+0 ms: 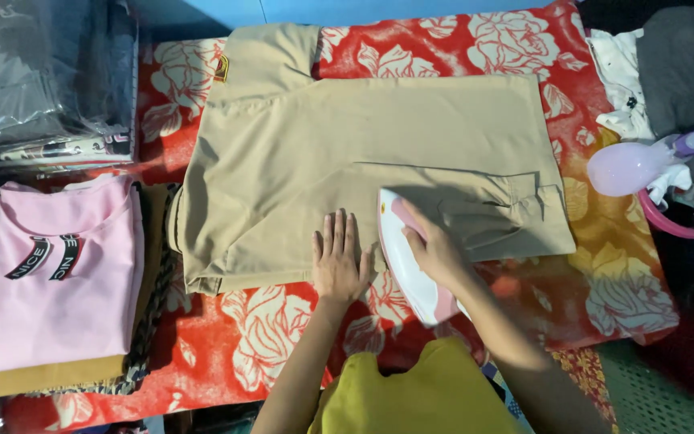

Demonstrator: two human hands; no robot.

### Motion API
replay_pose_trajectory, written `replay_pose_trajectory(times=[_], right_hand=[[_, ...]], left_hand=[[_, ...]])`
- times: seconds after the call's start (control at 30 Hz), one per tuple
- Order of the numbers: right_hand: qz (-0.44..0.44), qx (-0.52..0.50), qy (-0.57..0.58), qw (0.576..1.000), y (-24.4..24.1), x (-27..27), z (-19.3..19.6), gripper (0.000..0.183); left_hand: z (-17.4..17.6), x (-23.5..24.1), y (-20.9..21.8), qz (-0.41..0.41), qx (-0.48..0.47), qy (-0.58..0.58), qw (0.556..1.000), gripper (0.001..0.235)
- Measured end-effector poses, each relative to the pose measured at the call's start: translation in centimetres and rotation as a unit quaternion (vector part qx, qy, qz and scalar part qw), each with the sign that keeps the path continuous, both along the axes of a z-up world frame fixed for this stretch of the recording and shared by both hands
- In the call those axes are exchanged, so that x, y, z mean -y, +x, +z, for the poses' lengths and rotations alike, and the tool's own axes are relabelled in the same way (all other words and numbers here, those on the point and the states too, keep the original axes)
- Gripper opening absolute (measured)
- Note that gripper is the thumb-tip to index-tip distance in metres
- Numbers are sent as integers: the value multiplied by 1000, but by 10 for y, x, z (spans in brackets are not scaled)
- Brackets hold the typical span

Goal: Iron and fold a tan uniform shirt on a flat surface.

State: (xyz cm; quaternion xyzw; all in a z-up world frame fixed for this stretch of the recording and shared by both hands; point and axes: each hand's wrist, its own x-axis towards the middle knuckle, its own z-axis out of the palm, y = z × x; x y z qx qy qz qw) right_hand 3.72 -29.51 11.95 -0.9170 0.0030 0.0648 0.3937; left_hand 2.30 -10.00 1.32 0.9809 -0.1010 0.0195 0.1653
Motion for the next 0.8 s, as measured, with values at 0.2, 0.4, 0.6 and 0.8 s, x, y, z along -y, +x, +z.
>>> replay_pose_trajectory(times=[0.2,0.4,0.6,0.8], right_hand=[[-46,-37,11,998,-19,-10,20,56],[-39,13,-7,999,20,-5,-11,53],[-16,-4,-89,996,-25,7,24,53],[-21,68,-32,997,6,33,-21,50]], left_hand=[[3,-2,-2,-1,-36,1,999,78],[6,-2,-3,-4,-31,-6,999,84],[2,2,-3,-7,-32,-3,999,88],[-19,31,-10,-26,87,-49,995,73]])
